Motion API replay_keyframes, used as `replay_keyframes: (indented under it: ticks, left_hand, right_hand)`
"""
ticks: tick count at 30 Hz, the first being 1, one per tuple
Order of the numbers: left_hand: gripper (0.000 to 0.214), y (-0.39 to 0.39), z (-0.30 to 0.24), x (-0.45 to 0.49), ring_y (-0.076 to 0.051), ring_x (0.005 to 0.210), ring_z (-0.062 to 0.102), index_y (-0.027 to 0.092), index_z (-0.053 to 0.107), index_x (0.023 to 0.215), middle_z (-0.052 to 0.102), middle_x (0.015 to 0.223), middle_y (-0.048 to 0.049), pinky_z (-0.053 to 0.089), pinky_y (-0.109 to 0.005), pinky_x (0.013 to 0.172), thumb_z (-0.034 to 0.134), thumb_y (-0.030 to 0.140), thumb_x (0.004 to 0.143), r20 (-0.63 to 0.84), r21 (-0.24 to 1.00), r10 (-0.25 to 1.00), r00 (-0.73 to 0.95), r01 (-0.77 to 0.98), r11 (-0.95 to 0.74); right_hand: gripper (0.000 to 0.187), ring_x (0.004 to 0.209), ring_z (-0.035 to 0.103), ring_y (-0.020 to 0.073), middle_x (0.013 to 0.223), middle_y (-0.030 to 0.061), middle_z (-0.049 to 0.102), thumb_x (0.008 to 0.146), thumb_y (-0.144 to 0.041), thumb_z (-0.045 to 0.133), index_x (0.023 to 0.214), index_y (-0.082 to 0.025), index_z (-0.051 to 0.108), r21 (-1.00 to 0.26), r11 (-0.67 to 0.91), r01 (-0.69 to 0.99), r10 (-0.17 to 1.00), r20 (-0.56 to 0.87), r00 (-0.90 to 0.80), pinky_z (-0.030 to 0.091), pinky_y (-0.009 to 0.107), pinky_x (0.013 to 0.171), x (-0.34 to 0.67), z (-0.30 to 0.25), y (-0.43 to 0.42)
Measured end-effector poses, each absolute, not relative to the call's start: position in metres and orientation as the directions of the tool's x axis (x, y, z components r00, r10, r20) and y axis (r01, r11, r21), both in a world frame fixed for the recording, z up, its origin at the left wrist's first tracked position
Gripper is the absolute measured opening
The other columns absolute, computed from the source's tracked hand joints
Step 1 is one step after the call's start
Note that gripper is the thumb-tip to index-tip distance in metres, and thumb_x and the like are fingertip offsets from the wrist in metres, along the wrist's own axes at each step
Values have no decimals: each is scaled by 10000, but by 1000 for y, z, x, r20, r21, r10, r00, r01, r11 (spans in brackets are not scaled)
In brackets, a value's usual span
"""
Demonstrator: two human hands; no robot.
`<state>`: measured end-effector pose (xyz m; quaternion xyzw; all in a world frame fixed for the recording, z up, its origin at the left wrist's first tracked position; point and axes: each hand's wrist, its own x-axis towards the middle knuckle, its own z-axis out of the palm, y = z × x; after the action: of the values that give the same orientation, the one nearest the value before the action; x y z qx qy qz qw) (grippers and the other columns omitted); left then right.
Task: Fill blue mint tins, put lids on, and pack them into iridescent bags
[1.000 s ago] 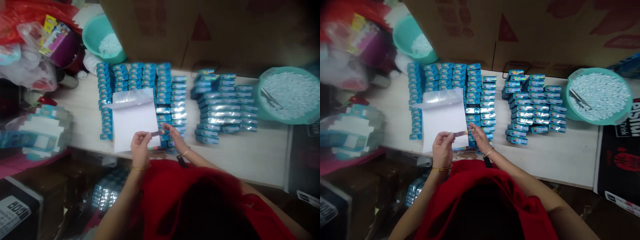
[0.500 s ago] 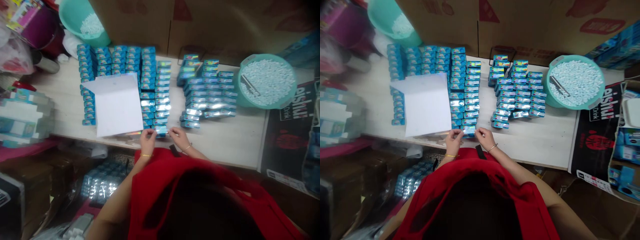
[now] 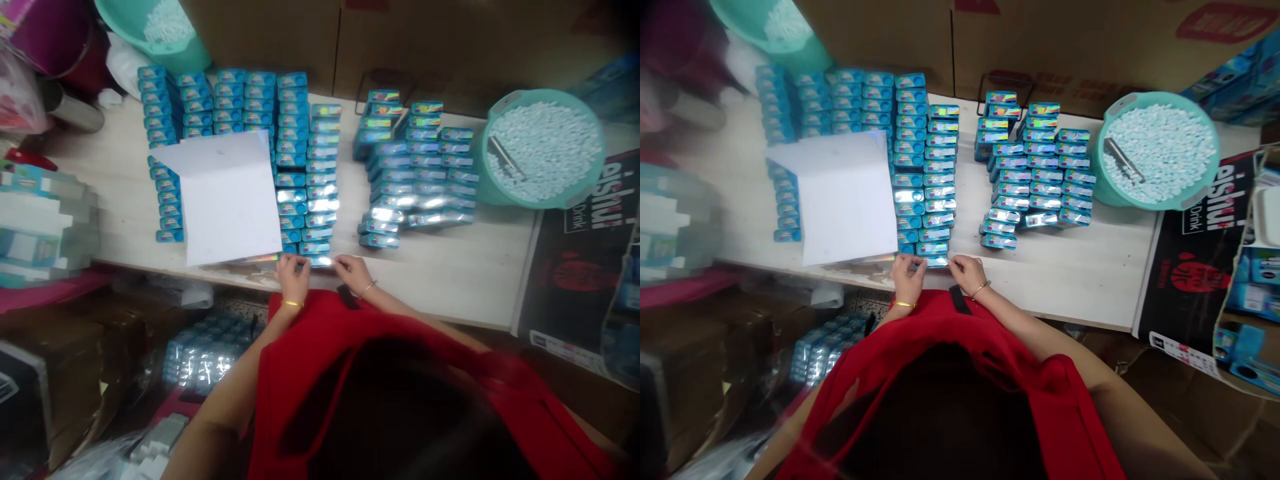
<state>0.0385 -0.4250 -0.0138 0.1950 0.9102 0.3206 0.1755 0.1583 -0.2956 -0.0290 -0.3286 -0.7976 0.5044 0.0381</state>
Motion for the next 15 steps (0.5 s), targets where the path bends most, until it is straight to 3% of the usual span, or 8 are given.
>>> replay_keyframes:
  ticks: [6, 15]
  left_hand:
    - [98, -425, -16, 38, -237, 1010, 520, 208, 649, 764, 568, 974, -47, 342, -367, 877, 630, 296, 803, -177, 621, 496, -850, 295, 726]
    - [117, -428, -19, 39, -239, 1014, 519, 211, 650, 765, 565, 958, -53, 335, -376, 903, 628, 319, 804, -160, 675, 493, -855, 270, 686]
  right_hand:
    - [373, 582, 474, 135, 602, -4, 564, 885, -448, 460, 699, -185, 646, -829, 272, 489, 563, -275, -779, 363, 239, 620, 160, -38, -296]
    - [417, 628, 512, 151, 624, 8, 588, 878, -510, 470, 683, -192, 656, -857, 189, 480, 586, -294, -755, 401, 260, 707, 160, -35, -298]
